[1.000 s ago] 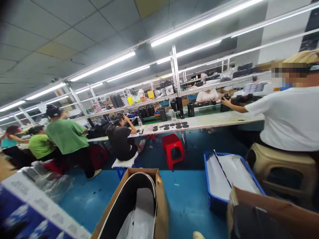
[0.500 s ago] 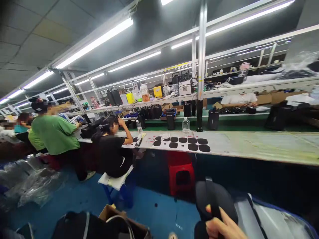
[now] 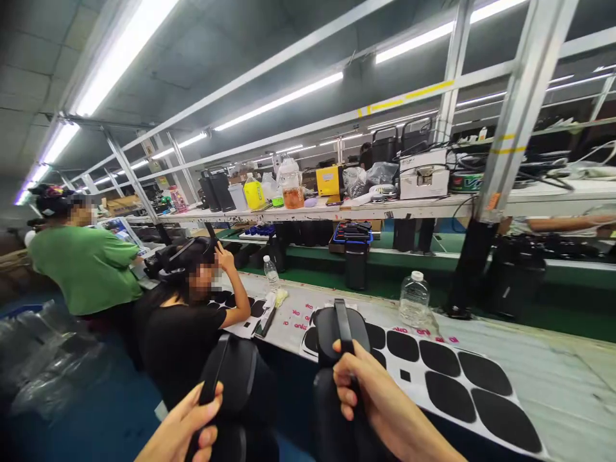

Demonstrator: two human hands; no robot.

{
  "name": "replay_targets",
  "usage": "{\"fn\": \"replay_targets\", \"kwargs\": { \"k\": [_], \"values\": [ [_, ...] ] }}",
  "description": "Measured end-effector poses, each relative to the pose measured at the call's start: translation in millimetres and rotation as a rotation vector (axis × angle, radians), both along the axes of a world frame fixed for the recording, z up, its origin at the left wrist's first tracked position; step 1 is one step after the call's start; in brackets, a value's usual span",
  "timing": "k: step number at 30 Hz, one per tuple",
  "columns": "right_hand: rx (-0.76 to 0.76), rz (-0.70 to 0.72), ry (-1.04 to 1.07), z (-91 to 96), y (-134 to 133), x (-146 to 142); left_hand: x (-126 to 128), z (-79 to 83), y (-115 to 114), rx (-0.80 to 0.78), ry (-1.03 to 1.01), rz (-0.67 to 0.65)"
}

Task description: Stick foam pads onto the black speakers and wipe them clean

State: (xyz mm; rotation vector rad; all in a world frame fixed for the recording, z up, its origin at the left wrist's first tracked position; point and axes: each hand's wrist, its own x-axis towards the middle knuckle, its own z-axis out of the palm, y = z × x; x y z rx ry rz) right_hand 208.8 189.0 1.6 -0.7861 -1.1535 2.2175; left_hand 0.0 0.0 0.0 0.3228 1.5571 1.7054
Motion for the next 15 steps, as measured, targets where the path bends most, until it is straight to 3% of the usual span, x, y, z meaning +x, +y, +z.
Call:
{"fn": "replay_targets", "kwargs": {
  "k": [5,9,12,15],
  "values": [
    [-0.008,0.072,0.016,9.8,77,-58,-34,22.1,98,0.079,0.083,-0.055],
    [0.005,0.121,-0.015,7.6,123,-106,-70,33.4,171,0.070,0.093,-0.127],
    [0.019,0.134,-0.045,6.4,151,-143,-101,35.8,224,0.052,0.067,-0.204],
    [0.000,0.056,-0.053,7.0,174,-177,-130,29.9,270,0.047,0.007,-0.265]
  ]
}}
